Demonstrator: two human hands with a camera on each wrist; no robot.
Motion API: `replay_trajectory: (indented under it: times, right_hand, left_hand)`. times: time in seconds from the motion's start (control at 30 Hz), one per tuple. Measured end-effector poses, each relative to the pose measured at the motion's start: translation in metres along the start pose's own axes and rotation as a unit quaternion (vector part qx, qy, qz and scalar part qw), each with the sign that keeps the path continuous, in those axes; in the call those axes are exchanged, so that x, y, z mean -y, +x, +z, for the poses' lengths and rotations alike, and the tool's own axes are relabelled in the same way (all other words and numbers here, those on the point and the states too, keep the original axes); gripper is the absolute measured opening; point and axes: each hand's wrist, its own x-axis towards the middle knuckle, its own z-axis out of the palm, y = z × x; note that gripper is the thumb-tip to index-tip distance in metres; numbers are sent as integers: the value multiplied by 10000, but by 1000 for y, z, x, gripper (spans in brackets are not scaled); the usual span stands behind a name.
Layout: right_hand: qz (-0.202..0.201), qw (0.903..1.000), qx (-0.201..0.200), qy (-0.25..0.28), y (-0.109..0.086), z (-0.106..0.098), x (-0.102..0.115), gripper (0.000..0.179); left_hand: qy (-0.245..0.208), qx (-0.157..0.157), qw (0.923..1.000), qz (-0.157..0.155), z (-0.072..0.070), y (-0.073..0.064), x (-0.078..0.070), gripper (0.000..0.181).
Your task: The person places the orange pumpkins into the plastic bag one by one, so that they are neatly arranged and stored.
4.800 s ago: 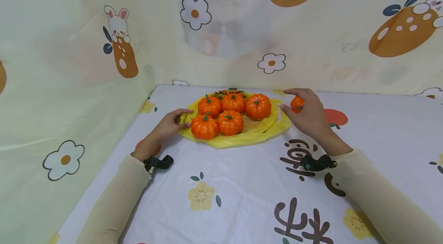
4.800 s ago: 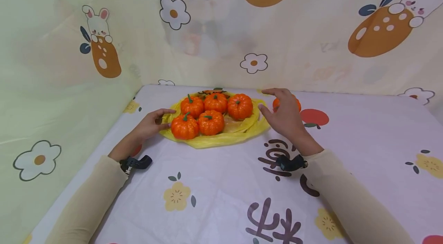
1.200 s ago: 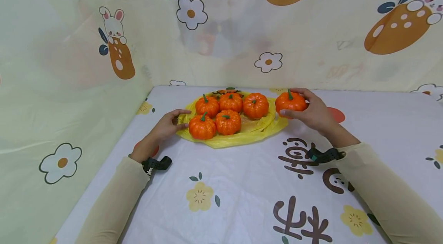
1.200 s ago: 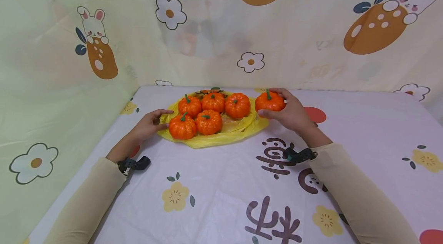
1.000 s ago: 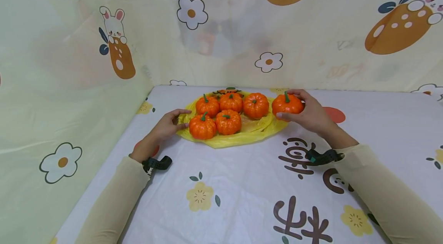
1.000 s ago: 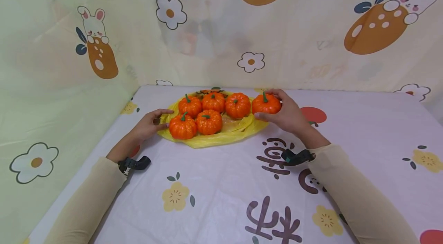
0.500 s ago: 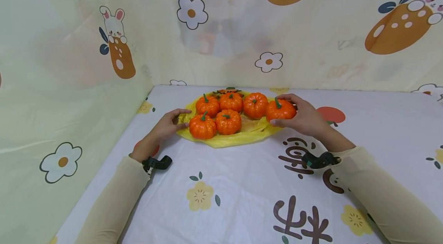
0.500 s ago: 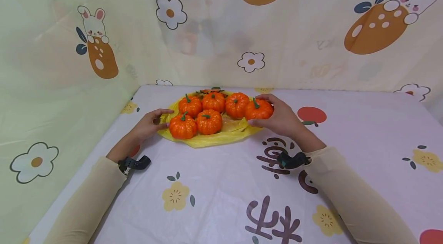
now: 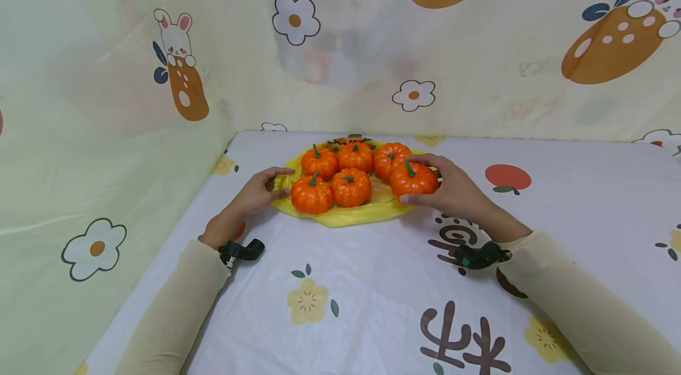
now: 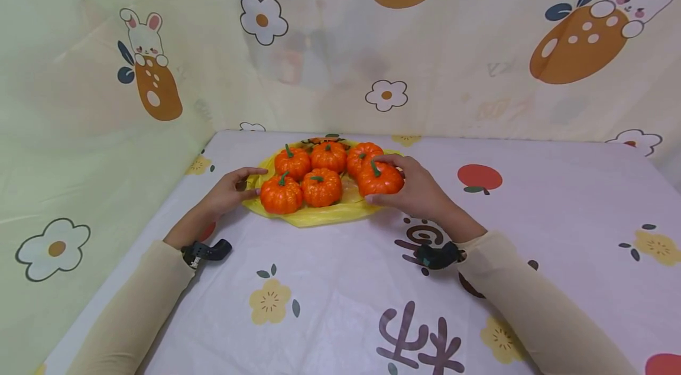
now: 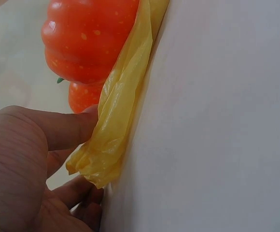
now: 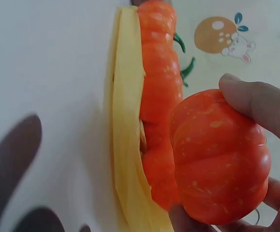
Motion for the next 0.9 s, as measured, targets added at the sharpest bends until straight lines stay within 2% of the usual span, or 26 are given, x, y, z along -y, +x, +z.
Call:
replay_trajectory:
  times: [0.43, 0.7, 0.9]
  right_hand:
    - [-17, 9998, 84, -153, -1, 13, 3, 93]
    - [-367, 9986, -69, -370, -2, 21, 7, 84]
    - [-527, 9980, -177, -285, 0, 28, 4, 81]
  left_hand:
    - [13, 40, 10000, 41, 0, 0, 0, 47]
    - [26, 57, 9999, 87, -1, 1, 2, 48]
    - [67, 31, 10000, 61, -1, 0, 2, 47]
